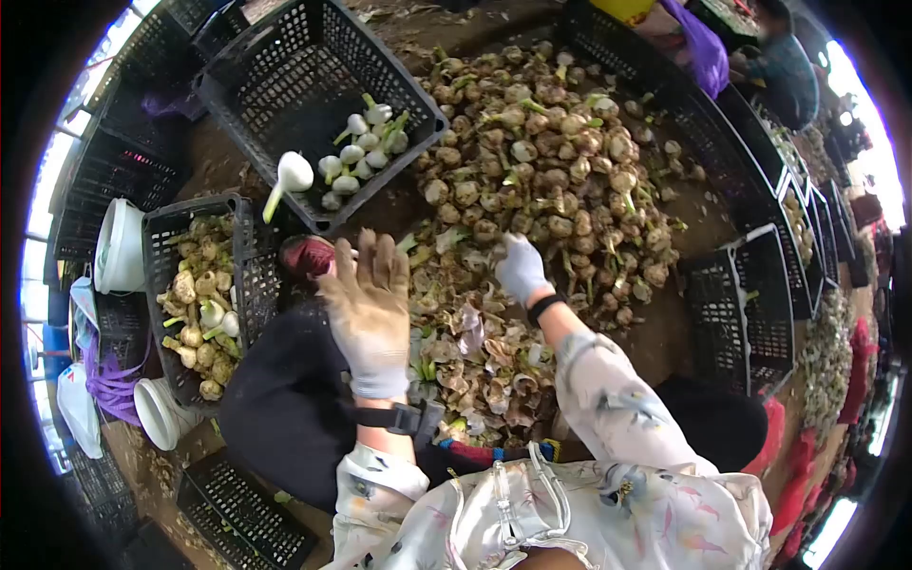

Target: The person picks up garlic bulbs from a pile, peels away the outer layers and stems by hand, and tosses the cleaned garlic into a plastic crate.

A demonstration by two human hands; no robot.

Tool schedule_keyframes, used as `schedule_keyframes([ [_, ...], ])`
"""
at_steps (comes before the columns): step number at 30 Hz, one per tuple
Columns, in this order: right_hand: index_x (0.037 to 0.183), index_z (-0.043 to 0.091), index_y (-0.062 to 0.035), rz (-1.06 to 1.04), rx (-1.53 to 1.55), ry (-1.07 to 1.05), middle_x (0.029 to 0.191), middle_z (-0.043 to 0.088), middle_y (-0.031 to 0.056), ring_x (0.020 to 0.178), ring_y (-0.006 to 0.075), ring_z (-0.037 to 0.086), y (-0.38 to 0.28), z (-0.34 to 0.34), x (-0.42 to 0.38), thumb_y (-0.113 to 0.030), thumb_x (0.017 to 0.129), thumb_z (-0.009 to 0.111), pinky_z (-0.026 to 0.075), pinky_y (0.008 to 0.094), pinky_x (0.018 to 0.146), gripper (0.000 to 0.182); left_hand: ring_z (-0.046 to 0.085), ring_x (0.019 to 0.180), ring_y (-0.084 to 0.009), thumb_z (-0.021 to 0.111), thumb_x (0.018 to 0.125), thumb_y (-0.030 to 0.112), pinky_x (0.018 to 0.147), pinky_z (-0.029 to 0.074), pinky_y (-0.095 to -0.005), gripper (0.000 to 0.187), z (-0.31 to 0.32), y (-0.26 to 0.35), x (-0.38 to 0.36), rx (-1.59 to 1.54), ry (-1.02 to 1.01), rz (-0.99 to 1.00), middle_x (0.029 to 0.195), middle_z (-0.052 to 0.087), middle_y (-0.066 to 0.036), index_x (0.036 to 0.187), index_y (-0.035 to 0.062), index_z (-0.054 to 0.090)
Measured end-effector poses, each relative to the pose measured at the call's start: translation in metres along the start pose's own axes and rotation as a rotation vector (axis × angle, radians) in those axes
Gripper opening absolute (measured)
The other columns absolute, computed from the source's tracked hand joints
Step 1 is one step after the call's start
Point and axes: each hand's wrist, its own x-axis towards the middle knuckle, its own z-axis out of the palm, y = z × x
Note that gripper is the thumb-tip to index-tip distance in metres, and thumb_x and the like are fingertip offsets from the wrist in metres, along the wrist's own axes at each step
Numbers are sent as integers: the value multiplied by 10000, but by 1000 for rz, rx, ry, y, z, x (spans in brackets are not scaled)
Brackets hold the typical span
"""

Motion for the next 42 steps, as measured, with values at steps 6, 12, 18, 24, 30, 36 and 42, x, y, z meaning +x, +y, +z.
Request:
schedule_keyframes([
  [6, 1376, 491, -119, 139, -314, -232, 1248, 586, 232, 1149, 388, 583, -28, 30, 68, -84, 803, 618, 495, 441, 946, 588, 614, 955, -186, 627, 965, 254, 820, 520, -360, 259, -52, -36, -9, 6, 421, -183, 1052, 648, -40, 1186, 125, 582],
  [12, 1274, 548, -40, 189, 704, -171, 1174, 638, 115, 983, 217, 643, -11, 14, 21, 36, 829, 649, 527, 318, 870, 463, 616, 881, -165, 651, 951, 234, 772, 530, -343, 256, -79, -70, -20, 378, 520, -192, 1022, 614, -20, 1167, 129, 563],
  [18, 1234, 567, -16, 47, 1144, -389, 1082, 624, 23, 907, 93, 573, -80, -52, -76, -14, 867, 695, 492, 245, 826, 390, 585, 1043, -150, 654, 931, 90, 884, 516, -299, 466, -48, -63, -34, 405, 184, -276, 1179, 579, -44, 1359, 102, 469],
  [24, 1158, 630, -3, 108, 1097, -298, 955, 688, 29, 792, 85, 610, -125, -103, -84, -186, 879, 747, 506, 243, 710, 354, 546, 1171, -174, 700, 777, -137, 1010, 470, -305, 735, -33, -62, -44, 880, -95, 133, 1324, 513, -65, 1424, 58, 411],
  [30, 1118, 645, 22, 30, 1127, -309, 973, 699, 48, 868, 102, 640, -136, -110, -106, -74, 879, 724, 533, 267, 795, 269, 536, 1191, -176, 719, 705, -180, 1032, 455, -319, 743, -41, -57, -52, 1110, -239, 323, 1329, 516, -68, 1365, 52, 470],
  [36, 1140, 650, 12, 52, 1228, -374, 1011, 694, 56, 865, 109, 646, -127, -120, -115, -8, 876, 693, 539, 276, 806, 268, 542, 1189, -167, 715, 753, -152, 1025, 462, -308, 700, -29, -48, -64, 927, -223, 195, 1339, 517, -66, 1374, 34, 452],
  [42, 1058, 709, -23, -425, 593, -158, 1073, 692, 62, 1019, 177, 608, -117, -146, -110, 75, 794, 675, 458, 302, 948, 284, 542, 1160, -162, 726, 850, 2, 1020, 444, -292, 616, 8, -24, -83, 658, -241, 22, 1304, 531, -57, 1390, 56, 436],
])
